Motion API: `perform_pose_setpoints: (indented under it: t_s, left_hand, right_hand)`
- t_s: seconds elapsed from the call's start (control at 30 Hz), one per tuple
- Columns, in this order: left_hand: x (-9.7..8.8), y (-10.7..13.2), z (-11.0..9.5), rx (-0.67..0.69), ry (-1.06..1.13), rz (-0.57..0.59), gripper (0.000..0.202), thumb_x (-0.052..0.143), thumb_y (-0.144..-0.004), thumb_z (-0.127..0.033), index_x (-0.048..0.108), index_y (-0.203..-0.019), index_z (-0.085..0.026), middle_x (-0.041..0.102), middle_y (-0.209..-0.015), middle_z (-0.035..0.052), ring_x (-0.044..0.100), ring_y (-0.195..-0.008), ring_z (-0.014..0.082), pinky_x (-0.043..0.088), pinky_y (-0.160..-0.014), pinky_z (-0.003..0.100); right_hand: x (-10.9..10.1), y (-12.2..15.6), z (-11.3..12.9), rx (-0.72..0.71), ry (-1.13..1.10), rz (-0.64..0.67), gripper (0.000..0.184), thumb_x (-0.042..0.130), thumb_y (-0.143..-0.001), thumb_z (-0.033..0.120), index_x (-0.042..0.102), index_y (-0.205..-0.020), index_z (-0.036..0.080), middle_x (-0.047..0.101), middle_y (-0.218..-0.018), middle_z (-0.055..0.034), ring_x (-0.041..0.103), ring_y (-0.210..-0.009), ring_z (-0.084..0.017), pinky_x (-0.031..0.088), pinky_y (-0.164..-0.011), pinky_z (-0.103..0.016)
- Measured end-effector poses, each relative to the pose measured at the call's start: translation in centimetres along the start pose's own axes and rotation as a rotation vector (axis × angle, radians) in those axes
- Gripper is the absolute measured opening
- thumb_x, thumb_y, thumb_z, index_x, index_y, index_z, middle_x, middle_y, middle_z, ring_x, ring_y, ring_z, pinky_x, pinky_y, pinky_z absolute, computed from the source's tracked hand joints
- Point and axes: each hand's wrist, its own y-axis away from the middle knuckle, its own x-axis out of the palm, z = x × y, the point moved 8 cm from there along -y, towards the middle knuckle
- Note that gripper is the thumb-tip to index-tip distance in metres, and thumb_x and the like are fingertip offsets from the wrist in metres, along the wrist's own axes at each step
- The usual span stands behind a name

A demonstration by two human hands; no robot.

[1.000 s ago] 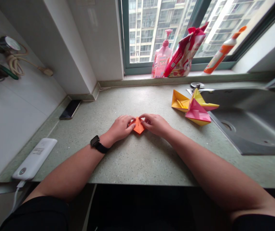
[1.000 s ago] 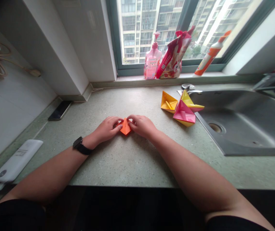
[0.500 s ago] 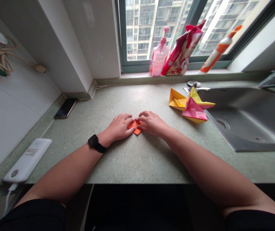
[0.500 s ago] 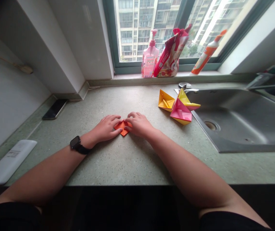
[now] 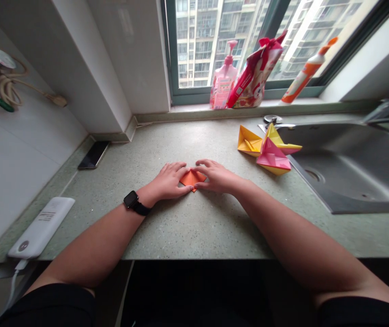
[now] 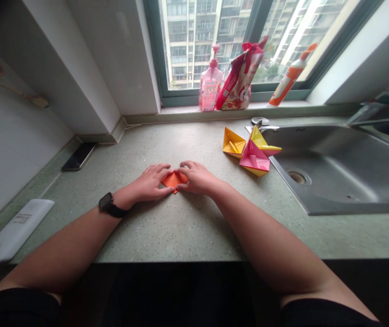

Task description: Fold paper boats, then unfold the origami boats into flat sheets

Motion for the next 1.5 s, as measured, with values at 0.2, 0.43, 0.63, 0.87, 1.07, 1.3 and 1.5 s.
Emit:
perform_pose_setpoints:
  t_s: [0.2,0.43,0.63,0.87,1.07,1.3,1.5]
  left_hand:
    - [-0.1,-0.1,0.9,0.022,0.061,-0.118,0.074,0.077,-0.092,-0.062,0.059,-0.150,-0.020,0.053,-0.165,0.0205,0.049,-0.153,0.0411,0.038,-0.129,0.060]
    - [-1.8,0.4,1.2,0.077,0.245,-0.298,0.042,0.086,-0.089,-0.036,0.066,-0.124,-0.024,0.076,-0.125,0.0098,0.073,-0.115,0.0302,0.059,-0.103,0.049]
    - [-4.9,1.9,-0.3,0.178,0.395,-0.524,0.020,0.078,-0.097,-0.022,0.070,-0.115,-0.022,0.080,-0.101,0.0020,0.076,-0.090,0.0192,0.058,-0.084,0.033]
    - [-6.1,2.6,-1.1,0.256,0.327,-0.618,0.015,0.074,-0.105,-0.033,0.076,-0.095,-0.022,0.079,-0.089,0.0030,0.074,-0.082,0.0192,0.059,-0.086,0.036]
    - [-6.3,3.0,-1.6,0.341,0.181,-0.673,0.009,0.072,-0.104,-0.025,0.076,-0.096,-0.024,0.082,-0.094,0.0032,0.076,-0.090,0.0212,0.056,-0.110,0.046]
    - [-6.9,3.7,-2.0,0.393,0.150,-0.730,0.006,0.076,-0.102,-0.025,0.076,-0.095,-0.025,0.083,-0.096,0.0018,0.076,-0.090,0.0197,0.057,-0.110,0.047]
    - [-6.6,3.3,-1.1,0.295,0.156,-0.703,0.011,0.074,-0.103,-0.031,0.079,-0.094,-0.027,0.084,-0.093,0.0026,0.077,-0.091,0.0223,0.057,-0.109,0.048]
  right_hand:
    - [-0.3,0.0,-1.5,0.030,-0.068,-0.070,0.073,0.094,-0.080,0.055,0.073,-0.143,0.024,0.060,-0.158,-0.0189,0.056,-0.148,-0.040,0.048,-0.125,-0.057]
    - [-2.0,-0.4,-0.8,-0.022,-0.301,-0.188,0.015,0.083,-0.089,0.025,0.077,-0.103,0.025,0.079,-0.110,-0.0059,0.074,-0.105,-0.025,0.060,-0.096,-0.043]
    - [-5.4,0.9,1.8,-0.173,-0.422,-0.474,0.002,0.072,-0.096,0.024,0.071,-0.095,0.024,0.078,-0.092,-0.0005,0.071,-0.083,-0.019,0.057,-0.081,-0.034]
    - [-6.4,2.0,4.2,-0.329,-0.303,-0.583,0.009,0.073,-0.102,0.031,0.071,-0.095,0.026,0.077,-0.090,-0.0026,0.071,-0.083,-0.020,0.055,-0.081,-0.035]
    - [-5.4,1.7,3.7,-0.370,-0.108,-0.534,0.013,0.069,-0.101,0.024,0.075,-0.091,0.026,0.081,-0.091,-0.0040,0.072,-0.090,-0.024,0.053,-0.095,-0.043]
    - [-5.2,1.7,3.6,-0.326,-0.027,-0.550,0.013,0.070,-0.097,0.018,0.079,-0.094,0.026,0.082,-0.094,-0.0050,0.072,-0.091,-0.025,0.053,-0.089,-0.041]
    - [-5.4,1.9,4.3,-0.305,-0.063,-0.541,0.017,0.066,-0.105,0.029,0.080,-0.096,0.030,0.082,-0.095,-0.0044,0.072,-0.092,-0.025,0.053,-0.091,-0.042]
